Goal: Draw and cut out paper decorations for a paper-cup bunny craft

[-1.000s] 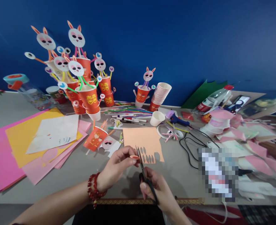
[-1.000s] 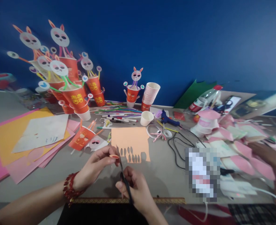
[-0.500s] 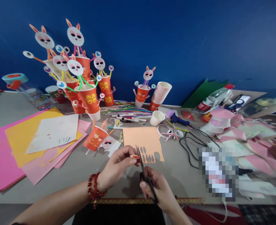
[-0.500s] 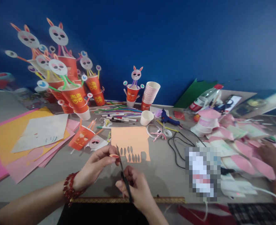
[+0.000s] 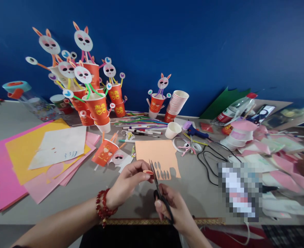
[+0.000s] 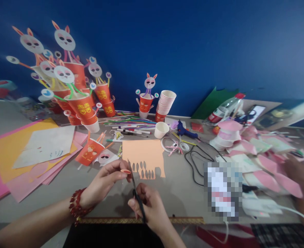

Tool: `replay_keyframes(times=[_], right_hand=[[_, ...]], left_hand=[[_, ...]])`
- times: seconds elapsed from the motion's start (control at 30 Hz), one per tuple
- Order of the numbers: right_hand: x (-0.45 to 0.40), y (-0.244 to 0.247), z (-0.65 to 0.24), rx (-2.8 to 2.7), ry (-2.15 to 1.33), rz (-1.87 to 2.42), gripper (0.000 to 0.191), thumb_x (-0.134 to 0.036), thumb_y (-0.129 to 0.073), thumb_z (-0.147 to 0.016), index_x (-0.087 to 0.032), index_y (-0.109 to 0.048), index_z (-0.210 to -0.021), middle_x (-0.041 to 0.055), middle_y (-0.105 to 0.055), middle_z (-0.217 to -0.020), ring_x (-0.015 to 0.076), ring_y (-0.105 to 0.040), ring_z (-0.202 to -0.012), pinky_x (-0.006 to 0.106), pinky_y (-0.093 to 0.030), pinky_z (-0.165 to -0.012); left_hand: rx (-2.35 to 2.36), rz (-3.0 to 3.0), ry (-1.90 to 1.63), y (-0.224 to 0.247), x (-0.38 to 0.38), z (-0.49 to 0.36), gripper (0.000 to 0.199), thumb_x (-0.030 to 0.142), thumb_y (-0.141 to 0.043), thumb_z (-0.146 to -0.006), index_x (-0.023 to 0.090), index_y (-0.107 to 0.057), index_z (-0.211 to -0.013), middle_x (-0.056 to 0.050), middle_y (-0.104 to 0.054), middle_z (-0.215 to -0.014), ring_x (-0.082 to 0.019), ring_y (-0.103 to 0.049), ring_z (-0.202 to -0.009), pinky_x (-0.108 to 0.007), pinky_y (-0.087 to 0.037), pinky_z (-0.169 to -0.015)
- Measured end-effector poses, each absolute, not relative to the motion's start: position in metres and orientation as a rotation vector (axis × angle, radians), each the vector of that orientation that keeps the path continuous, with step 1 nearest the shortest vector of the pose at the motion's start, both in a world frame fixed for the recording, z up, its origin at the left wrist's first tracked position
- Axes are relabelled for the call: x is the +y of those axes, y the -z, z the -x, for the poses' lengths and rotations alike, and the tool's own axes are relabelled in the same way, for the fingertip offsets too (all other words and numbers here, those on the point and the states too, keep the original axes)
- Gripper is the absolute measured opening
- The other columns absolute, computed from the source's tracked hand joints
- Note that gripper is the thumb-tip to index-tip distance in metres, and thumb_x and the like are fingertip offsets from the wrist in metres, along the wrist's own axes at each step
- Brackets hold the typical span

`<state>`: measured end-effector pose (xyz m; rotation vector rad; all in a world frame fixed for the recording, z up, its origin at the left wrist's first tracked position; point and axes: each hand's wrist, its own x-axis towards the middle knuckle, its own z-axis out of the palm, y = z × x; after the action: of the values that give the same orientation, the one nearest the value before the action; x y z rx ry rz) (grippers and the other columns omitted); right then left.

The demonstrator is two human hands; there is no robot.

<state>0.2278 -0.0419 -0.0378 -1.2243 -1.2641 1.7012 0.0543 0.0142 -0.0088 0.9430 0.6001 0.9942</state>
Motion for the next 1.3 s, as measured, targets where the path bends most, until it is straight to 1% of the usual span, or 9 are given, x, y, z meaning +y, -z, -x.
replay_keyframes(times=[0.2,0.4,0.53,0.63,0.7,0.8,0.93,1.1,1.3], right_hand=[[-0.042,0.039,-0.231,-1.272,-1.703,1.254,0.054,-0.067,-0.067,-0.07,-0.023,-0.036,-0.068,-0.0093,-0.042,-0.05,0.0057,-0.039,-0.039,0.019,-0.03,-0.04],[-0.041,0.038,-0.235,-1.284,-1.713,1.328,0.051,-0.056,-0.071,-0.071,-0.023,-0.033,-0.065,-0.011,-0.038,-0.048,0.0047,-0.037,-0.037,0.018,-0.027,-0.039],[-0.037,0.035,-0.241,-1.319,-1.651,1.428,0.045,-0.051,-0.071,-0.071,-0.023,-0.035,-0.066,-0.0097,-0.042,-0.049,0.007,-0.041,-0.039,0.02,-0.033,-0.042],[-0.032,0.034,-0.251,-1.43,-1.437,1.503,0.038,-0.049,-0.068,-0.072,-0.022,-0.041,-0.068,-0.0055,-0.05,-0.055,0.0112,-0.049,-0.048,0.023,-0.039,-0.049],[-0.029,0.034,-0.261,-1.571,-1.221,1.594,0.035,-0.05,-0.067,-0.074,-0.021,-0.047,-0.071,-0.0033,-0.051,-0.06,0.0131,-0.05,-0.052,0.023,-0.038,-0.05],[-0.025,0.035,-0.279,-1.788,-0.885,1.782,0.032,-0.051,-0.066,-0.076,-0.021,-0.054,-0.078,-0.0035,-0.05,-0.058,0.0144,-0.047,-0.052,0.024,-0.035,-0.05],[-0.021,0.034,-0.294,-1.945,-0.533,1.94,0.028,-0.05,-0.062,-0.08,-0.024,-0.053,-0.079,-0.0019,-0.055,-0.059,0.0168,-0.05,-0.053,0.025,-0.033,-0.05],[-0.017,0.031,-0.299,-2.001,-0.453,2.044,0.039,-0.056,-0.057,-0.083,-0.025,-0.044,-0.064,-0.001,-0.059,-0.057,0.0179,-0.055,-0.052,0.025,-0.029,-0.048],[-0.011,0.034,-0.307,-1.958,-0.312,2.14,0.028,-0.052,-0.055,-0.085,-0.025,-0.048,-0.082,0.0011,-0.069,-0.07,0.021,-0.065,-0.059,0.025,-0.029,-0.048]], left_hand=[[0.612,-0.957,-0.961,0.007,0.016,-0.053,0.009,0.019,-0.063,-0.081,0.015,-0.059,-0.075,-0.003,-0.06,-0.077,-0.016,-0.06,-0.075,-0.027,-0.045,-0.074],[0.614,-0.969,-0.934,0.003,0.019,-0.05,0.012,0.021,-0.065,-0.08,0.015,-0.057,-0.073,-0.002,-0.059,-0.075,-0.015,-0.059,-0.071,-0.028,-0.045,-0.071],[0.651,-0.977,-0.896,0.001,0.021,-0.048,0.015,0.023,-0.067,-0.079,0.015,-0.056,-0.073,-0.004,-0.06,-0.081,-0.016,-0.059,-0.073,-0.029,-0.045,-0.073],[0.684,-0.996,-0.884,0.001,0.021,-0.047,0.016,0.026,-0.067,-0.079,0.014,-0.057,-0.073,-0.004,-0.061,-0.083,-0.015,-0.058,-0.073,-0.028,-0.045,-0.073],[0.707,-1.017,-0.88,0.002,0.022,-0.047,0.018,0.027,-0.066,-0.08,0.014,-0.056,-0.073,-0.004,-0.06,-0.083,-0.014,-0.058,-0.073,-0.027,-0.044,-0.072],[0.741,-1.053,-0.858,0.004,0.024,-0.048,0.019,0.03,-0.066,-0.081,0.015,-0.056,-0.075,-0.003,-0.059,-0.081,-0.013,-0.056,-0.072,-0.025,-0.043,-0.072],[0.776,-1.141,-0.812,0.009,0.025,-0.048,0.02,0.033,-0.065,-0.083,0.015,-0.057,-0.078,-0.002,-0.059,-0.078,-0.013,-0.055,-0.073,-0.025,-0.042,-0.07],[0.817,-1.21,-0.793,0.014,0.025,-0.048,0.019,0.032,-0.063,-0.084,0.015,-0.057,-0.079,-0.004,-0.061,-0.079,-0.014,-0.057,-0.074,-0.026,-0.043,-0.071],[0.942,-1.357,-0.755,0.012,0.028,-0.026,0.019,0.032,-0.057,-0.085,0.016,-0.054,-0.076,-0.002,-0.06,-0.074,-0.015,-0.057,-0.071,-0.025,-0.042,-0.067]])
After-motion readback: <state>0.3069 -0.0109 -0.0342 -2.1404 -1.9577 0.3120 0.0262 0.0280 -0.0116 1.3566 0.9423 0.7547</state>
